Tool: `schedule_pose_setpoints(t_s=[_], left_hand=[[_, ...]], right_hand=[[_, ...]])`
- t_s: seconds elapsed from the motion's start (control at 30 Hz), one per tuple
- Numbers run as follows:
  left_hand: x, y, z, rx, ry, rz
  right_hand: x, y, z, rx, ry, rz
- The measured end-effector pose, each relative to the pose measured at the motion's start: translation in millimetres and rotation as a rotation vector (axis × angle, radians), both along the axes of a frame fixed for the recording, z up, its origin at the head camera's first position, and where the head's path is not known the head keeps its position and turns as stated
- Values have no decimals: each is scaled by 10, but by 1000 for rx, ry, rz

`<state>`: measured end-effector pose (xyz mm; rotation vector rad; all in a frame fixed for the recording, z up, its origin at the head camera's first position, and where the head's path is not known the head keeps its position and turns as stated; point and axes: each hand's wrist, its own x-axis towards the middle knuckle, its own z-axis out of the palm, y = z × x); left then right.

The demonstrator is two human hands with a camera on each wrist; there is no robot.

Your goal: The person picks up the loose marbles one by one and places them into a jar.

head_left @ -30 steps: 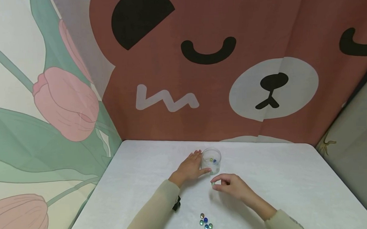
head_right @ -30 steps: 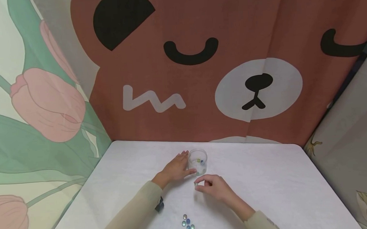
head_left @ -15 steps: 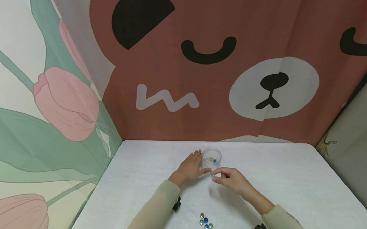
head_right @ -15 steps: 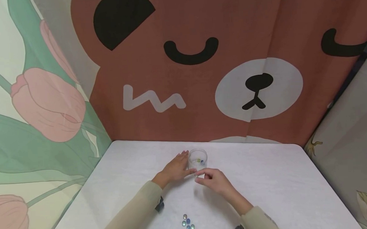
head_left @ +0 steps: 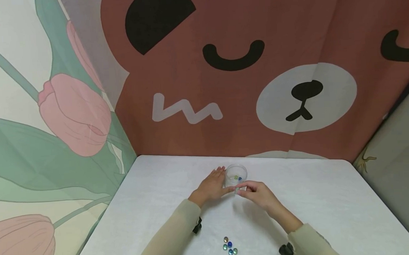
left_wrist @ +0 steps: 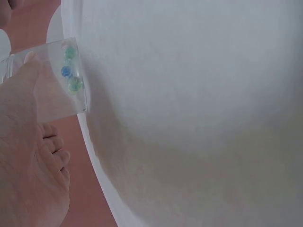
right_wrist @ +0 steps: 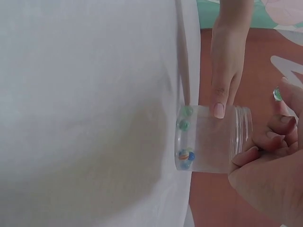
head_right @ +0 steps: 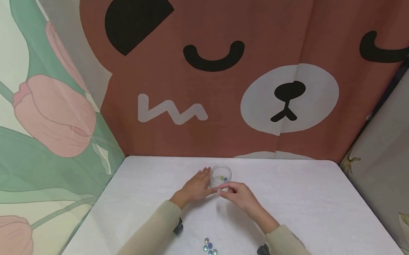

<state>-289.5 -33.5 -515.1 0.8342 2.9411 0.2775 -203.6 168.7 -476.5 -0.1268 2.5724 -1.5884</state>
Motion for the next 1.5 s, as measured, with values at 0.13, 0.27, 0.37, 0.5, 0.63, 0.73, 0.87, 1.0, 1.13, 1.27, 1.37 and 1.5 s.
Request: schedule_pose_setpoints(t_s=[0.13, 0.27, 0.37, 0.5, 0.63, 0.73, 0.87, 1.0, 1.13, 1.27, 1.37, 1.5], left_hand=[[3, 3, 12, -1, -10, 3], [0, 1, 6, -5, -7, 0], [-1, -5, 4, -10, 0, -6], [-1, -11, 3, -7, 6, -16], [-12, -16, -14, 2, 6, -21], [-20, -14, -28, 8, 7, -22], [-25, -11, -39, 11, 10, -19], [-32, -13, -46, 8, 10, -18], [-23, -15, -30, 16, 10, -18], [-14, -18, -23, 18, 11, -19], [-17, -18, -27, 19, 9, -18], [-19, -14, -26, 25, 2, -14]], right_hand=[[-36, 10, -12, -17, 2, 1], [-80, 14, -38, -42, 14, 1], [-115, 11, -46, -50, 22, -18], [-167, 6, -53, -46, 31, -45], [-213, -3, -66, -59, 26, -66], [-240, -10, -78, -77, 16, -78], [-270, -17, -92, -89, 23, -79], [-292, -31, -102, -84, 38, -86], [-318, -39, -109, -83, 45, -104], [-367, -22, -126, -81, 54, -123], [-414, -6, -147, -74, 51, -146], [-466, 0, -156, -64, 38, -178]])
